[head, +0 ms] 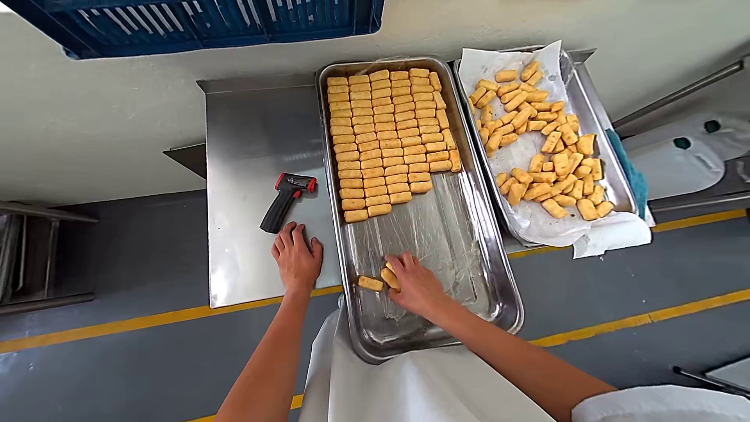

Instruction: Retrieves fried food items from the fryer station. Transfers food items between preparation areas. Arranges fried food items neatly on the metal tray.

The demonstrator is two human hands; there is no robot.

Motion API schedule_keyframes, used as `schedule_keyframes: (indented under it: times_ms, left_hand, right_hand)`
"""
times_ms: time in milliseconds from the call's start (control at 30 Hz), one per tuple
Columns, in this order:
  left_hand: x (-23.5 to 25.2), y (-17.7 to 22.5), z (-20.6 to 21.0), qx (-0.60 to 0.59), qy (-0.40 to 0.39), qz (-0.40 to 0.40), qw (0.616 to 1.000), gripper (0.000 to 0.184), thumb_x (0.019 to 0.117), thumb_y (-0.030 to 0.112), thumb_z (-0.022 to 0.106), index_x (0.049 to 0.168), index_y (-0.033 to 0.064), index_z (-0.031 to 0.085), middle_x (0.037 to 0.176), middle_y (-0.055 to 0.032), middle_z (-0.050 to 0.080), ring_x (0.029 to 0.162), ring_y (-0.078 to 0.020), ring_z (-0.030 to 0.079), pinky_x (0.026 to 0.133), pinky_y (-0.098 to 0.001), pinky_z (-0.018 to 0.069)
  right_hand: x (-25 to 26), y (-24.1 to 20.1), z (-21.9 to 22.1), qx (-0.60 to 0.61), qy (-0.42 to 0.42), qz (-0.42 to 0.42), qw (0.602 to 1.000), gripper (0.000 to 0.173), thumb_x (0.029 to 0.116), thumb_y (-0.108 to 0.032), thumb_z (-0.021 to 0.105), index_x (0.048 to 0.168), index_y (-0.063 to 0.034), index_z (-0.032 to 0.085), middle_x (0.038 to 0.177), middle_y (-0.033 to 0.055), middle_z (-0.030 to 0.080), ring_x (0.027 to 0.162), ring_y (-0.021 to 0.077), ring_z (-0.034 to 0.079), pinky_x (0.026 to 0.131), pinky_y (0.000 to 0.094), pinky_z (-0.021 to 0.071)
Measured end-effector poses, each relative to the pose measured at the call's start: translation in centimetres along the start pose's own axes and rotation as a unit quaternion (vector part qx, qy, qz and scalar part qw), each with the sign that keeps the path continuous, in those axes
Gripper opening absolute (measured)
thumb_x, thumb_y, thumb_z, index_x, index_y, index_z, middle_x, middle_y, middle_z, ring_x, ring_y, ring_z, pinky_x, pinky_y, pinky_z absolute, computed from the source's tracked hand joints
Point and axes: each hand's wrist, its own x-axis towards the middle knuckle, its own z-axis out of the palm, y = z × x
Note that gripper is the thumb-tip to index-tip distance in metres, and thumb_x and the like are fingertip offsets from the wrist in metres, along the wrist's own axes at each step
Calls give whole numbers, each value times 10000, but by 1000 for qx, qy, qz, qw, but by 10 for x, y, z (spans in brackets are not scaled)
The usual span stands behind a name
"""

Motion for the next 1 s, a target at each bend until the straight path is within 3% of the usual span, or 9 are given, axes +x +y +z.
schedule_keyframes:
  times_ms: [100, 233, 300, 467, 567, 633, 733, 1000]
  left_hand:
    - [1, 1, -1, -4, -4, 0, 1000, 480, 977, 389, 453, 1316, 91, 618, 1474, -161, 514, 1358, -381, 467, 1108, -590, 324]
    - [1, 5, -5, -12, -8, -2, 1000, 480, 978, 372, 464, 1315, 69, 623, 1468, -196, 518, 1354, -412, 475, 1102, -617, 332]
    - [1, 4, -5, -12, -5, -3, 1000, 489, 972, 381, 462, 1313, 70, 626, 1464, -193, 523, 1350, -413, 479, 1099, -621, 331]
    - [1, 4, -3, -5, -4, -9, 1000, 514, 965, 412, 439, 1311, 82, 628, 1459, -184, 527, 1341, -414, 481, 1096, -612, 329]
    - [0, 3, -2, -4, -3, -12, 1000, 516, 963, 412, 440, 1309, 80, 628, 1458, -184, 528, 1346, -416, 475, 1100, -615, 321]
    - [0, 3, -3, -3, -1, -10, 1000, 510, 961, 410, 445, 1307, 83, 629, 1454, -177, 532, 1343, -415, 477, 1096, -621, 322]
    - [1, 4, -2, -2, -1, -10, 1000, 522, 956, 415, 440, 1308, 81, 631, 1460, -181, 531, 1349, -416, 475, 1097, -618, 322]
    - [2, 5, -2, -2, 0, -9, 1000, 515, 957, 398, 442, 1310, 72, 627, 1457, -189, 527, 1348, -422, 472, 1097, -616, 321]
  right_hand:
    - [3, 7, 4, -14, 28, -27, 999, 748, 858, -240, 733, 1549, -218, 447, 1375, 155, 540, 1294, 341, 521, 979, 488, 506]
    - [11, 18, 1, 5, 40, -74, 996, 671, 899, -237, 711, 1520, -131, 478, 1371, 166, 565, 1308, 347, 525, 1026, 493, 495]
    - [21, 31, -21, 29, 48, -59, 997, 641, 865, -183, 757, 1462, -104, 538, 1365, 179, 583, 1294, 368, 541, 1023, 514, 502]
    - [78, 114, -107, -8, 184, 51, 982, 617, 788, -97, 816, 1361, -20, 596, 1303, 284, 590, 1256, 499, 535, 979, 642, 494]
    - [112, 137, -136, -55, 221, 34, 973, 612, 774, -14, 792, 1353, -13, 594, 1318, 285, 573, 1288, 507, 502, 1007, 639, 476]
    - [127, 142, -136, -79, 232, -31, 969, 587, 782, 43, 757, 1343, -51, 610, 1311, 244, 594, 1290, 478, 509, 1018, 622, 465]
    - [129, 152, -127, -79, 257, -90, 959, 546, 837, 20, 751, 1358, -82, 625, 1365, 205, 585, 1325, 451, 501, 1034, 610, 463]
    - [127, 162, -118, -34, 285, -69, 955, 434, 918, -20, 723, 1340, -97, 656, 1383, 199, 576, 1301, 444, 527, 980, 571, 526]
